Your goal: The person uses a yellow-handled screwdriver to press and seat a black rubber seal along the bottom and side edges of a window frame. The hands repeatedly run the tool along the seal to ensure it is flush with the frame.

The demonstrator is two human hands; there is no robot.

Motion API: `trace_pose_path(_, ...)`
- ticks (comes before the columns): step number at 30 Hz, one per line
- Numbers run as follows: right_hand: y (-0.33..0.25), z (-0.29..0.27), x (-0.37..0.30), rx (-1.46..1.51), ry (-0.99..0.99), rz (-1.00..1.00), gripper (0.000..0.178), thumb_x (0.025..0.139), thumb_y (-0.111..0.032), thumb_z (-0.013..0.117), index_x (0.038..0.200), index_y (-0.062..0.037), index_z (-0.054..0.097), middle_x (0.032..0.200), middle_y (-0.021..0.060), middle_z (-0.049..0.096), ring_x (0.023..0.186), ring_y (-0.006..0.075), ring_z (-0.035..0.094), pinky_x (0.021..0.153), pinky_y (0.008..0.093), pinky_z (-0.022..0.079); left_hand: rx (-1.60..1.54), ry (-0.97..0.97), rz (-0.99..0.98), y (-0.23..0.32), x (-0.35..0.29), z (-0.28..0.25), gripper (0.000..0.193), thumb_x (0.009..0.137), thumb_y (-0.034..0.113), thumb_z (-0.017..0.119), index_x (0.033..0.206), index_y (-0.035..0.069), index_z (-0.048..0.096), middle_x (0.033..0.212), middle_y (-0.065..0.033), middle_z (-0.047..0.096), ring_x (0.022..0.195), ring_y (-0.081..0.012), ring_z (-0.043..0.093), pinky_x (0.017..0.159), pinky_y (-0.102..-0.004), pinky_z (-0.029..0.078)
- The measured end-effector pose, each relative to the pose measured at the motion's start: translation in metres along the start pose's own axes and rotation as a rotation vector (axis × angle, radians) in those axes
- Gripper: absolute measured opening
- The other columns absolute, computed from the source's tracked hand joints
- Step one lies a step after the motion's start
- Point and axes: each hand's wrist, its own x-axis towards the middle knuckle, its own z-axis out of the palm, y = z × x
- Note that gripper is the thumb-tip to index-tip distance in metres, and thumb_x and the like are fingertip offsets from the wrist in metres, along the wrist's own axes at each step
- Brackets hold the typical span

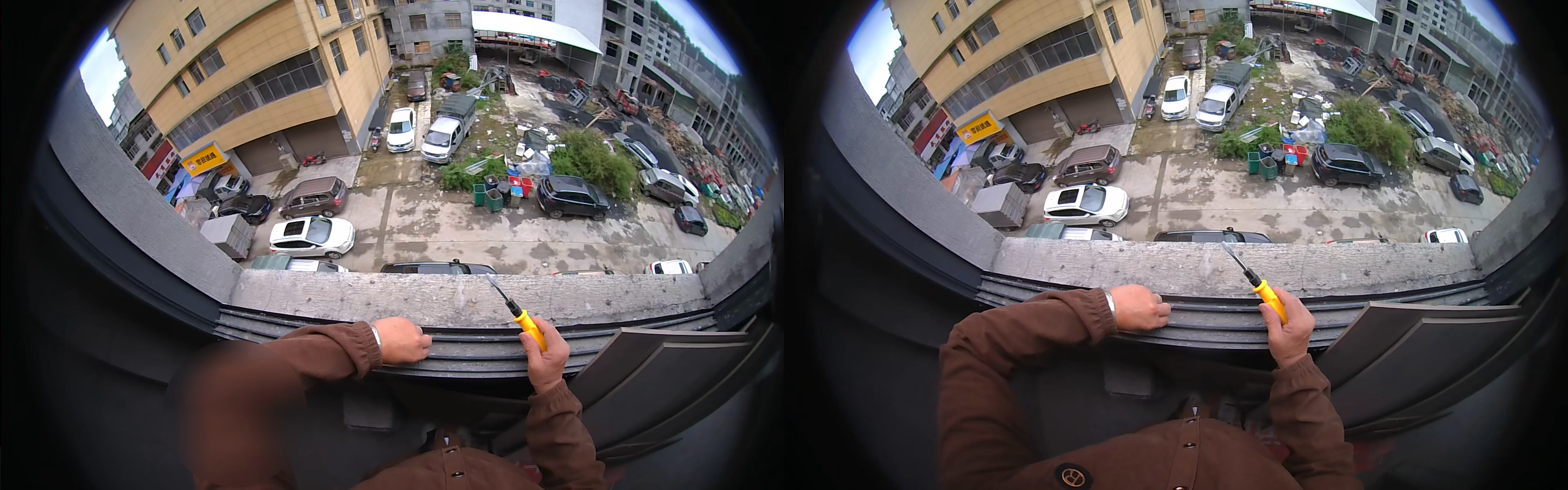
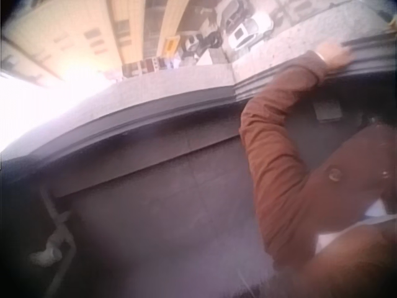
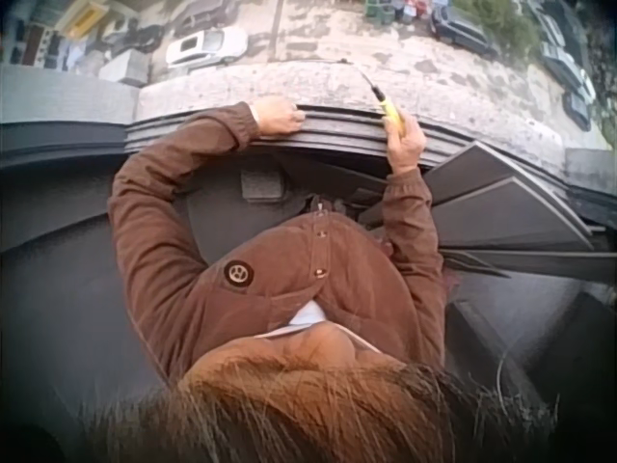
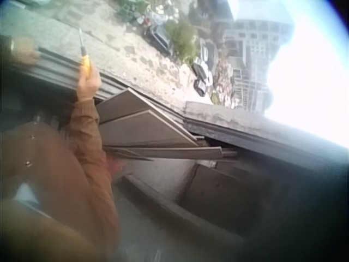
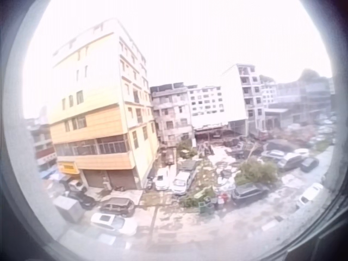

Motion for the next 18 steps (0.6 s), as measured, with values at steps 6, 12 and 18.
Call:
trace_pose_path(6,-0.001,0.002,0.001,0.015,0.02,-0.054,0.029,0.084,-0.012,0.075,0.108,0.0009,0.065,0.086,0.0172,0.066,0.074,0.0325,0.065,0.068,0.0354,0.051,-0.052,0.062,-0.012,-0.007,-0.021,0.012,0.008,0.081,0.011,0.056,0.087,0.007,0.058,0.093,-0.0083,0.053,0.085,-0.026,0.062,0.071,-0.0382,0.054)
trace_pose_path(12,0.001,-0.001,0.001,0.001,0.01,-0.031,0.03,0.084,-0.012,0.075,0.109,0.0015,0.065,0.088,0.0174,0.067,0.076,0.0321,0.066,0.07,0.0347,0.051,0.012,0.617,-0.312,-0.032,-0.031,-0.029,0.024,0.082,0.012,0.058,0.105,0.012,0.061,0.092,-0.0075,0.052,0.084,-0.0241,0.06,0.071,-0.038,0.051)
trace_pose_path(18,0.004,0.001,0.0,0.013,0.011,-0.039,0.029,0.084,-0.012,0.074,0.109,0.0014,0.066,0.088,0.0172,0.067,0.076,0.0312,0.066,0.07,0.0347,0.051,0.061,0.251,-0.068,-0.001,-0.032,0.014,0.009,0.082,0.012,0.056,0.091,0.011,0.057,0.091,-0.0049,0.052,0.082,-0.0216,0.062,0.067,-0.0347,0.054)
